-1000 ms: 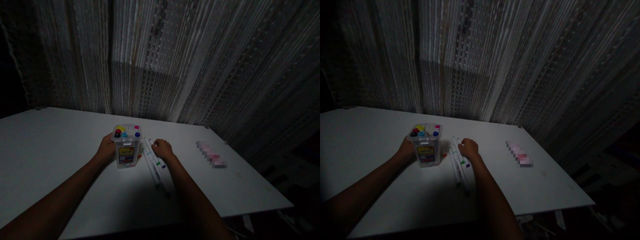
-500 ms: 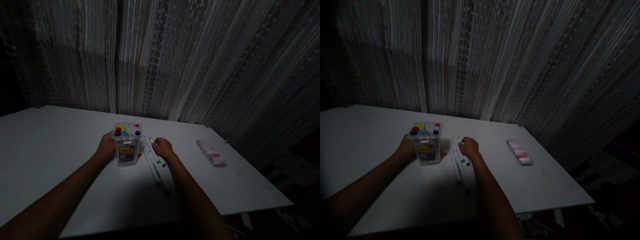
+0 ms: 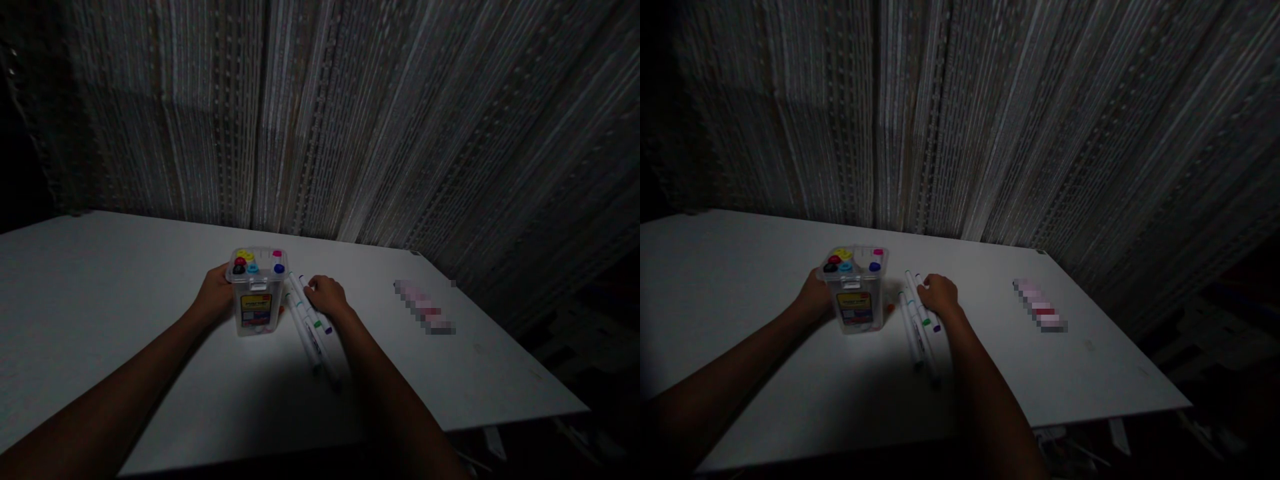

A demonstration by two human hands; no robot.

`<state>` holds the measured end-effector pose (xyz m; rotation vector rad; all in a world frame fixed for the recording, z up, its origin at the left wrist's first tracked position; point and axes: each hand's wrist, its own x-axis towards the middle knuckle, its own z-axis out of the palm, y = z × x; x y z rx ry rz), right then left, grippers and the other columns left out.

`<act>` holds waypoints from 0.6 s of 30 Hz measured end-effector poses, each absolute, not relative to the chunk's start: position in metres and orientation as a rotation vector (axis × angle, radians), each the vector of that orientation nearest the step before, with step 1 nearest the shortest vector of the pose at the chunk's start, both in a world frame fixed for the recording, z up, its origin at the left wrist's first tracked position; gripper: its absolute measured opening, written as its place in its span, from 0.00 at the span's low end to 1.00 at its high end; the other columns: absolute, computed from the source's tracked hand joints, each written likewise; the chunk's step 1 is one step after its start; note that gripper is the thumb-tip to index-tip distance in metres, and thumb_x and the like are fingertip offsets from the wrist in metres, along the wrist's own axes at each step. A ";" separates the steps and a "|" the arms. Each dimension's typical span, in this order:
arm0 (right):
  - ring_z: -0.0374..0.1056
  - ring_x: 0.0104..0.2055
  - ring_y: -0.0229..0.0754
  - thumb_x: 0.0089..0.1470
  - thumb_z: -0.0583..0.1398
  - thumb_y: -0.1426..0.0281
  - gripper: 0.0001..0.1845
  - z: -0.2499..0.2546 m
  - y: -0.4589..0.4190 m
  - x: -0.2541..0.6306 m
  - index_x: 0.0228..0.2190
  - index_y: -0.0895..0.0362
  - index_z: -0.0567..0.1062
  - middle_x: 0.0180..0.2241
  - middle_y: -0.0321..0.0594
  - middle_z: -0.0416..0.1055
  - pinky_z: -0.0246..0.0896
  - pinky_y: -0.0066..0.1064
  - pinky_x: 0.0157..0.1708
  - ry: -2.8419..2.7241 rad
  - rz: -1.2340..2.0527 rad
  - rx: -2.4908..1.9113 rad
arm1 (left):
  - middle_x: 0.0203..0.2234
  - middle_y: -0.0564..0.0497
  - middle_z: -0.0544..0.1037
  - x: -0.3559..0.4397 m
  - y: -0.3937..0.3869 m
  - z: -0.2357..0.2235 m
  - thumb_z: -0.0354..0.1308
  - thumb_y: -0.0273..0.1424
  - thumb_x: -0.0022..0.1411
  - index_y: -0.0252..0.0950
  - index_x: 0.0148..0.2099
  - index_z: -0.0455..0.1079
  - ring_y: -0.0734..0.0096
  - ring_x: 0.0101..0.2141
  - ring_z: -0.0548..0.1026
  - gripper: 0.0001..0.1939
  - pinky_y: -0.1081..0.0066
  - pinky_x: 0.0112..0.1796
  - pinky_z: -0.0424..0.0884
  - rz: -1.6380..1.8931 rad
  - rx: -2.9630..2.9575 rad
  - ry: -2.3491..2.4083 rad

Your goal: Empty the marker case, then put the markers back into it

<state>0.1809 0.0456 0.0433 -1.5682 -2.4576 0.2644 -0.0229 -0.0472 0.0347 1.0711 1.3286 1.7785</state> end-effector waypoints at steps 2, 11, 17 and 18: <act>0.67 0.44 0.44 0.51 0.53 0.62 0.17 0.044 0.045 0.181 0.39 0.55 0.74 0.41 0.42 0.73 0.57 0.31 0.39 -2.461 0.261 -1.568 | 0.20 0.52 0.75 -0.023 -0.047 0.035 0.69 0.33 0.33 0.32 0.30 0.71 0.69 0.21 0.72 0.18 0.73 0.25 0.71 1.778 1.058 1.327; 0.67 0.44 0.45 0.51 0.53 0.62 0.17 0.042 0.046 0.181 0.39 0.56 0.74 0.40 0.43 0.73 0.57 0.31 0.39 -2.449 0.257 -1.548 | 0.21 0.51 0.76 -0.025 -0.046 0.031 0.68 0.35 0.35 0.32 0.29 0.71 0.69 0.21 0.72 0.17 0.73 0.23 0.71 1.764 1.061 1.377; 0.67 0.43 0.44 0.50 0.53 0.62 0.17 0.042 0.046 0.181 0.39 0.55 0.74 0.38 0.42 0.74 0.57 0.31 0.39 -2.446 0.262 -1.565 | 0.22 0.50 0.76 -0.023 -0.048 0.037 0.68 0.36 0.33 0.31 0.30 0.72 0.69 0.22 0.72 0.19 0.73 0.25 0.71 1.750 1.074 1.395; 0.67 0.43 0.44 0.51 0.53 0.62 0.16 0.043 0.046 0.181 0.39 0.55 0.74 0.38 0.42 0.74 0.57 0.31 0.39 -2.445 0.261 -1.567 | 0.22 0.50 0.76 -0.022 -0.048 0.038 0.68 0.36 0.33 0.31 0.30 0.72 0.69 0.22 0.72 0.19 0.73 0.25 0.71 1.746 1.087 1.406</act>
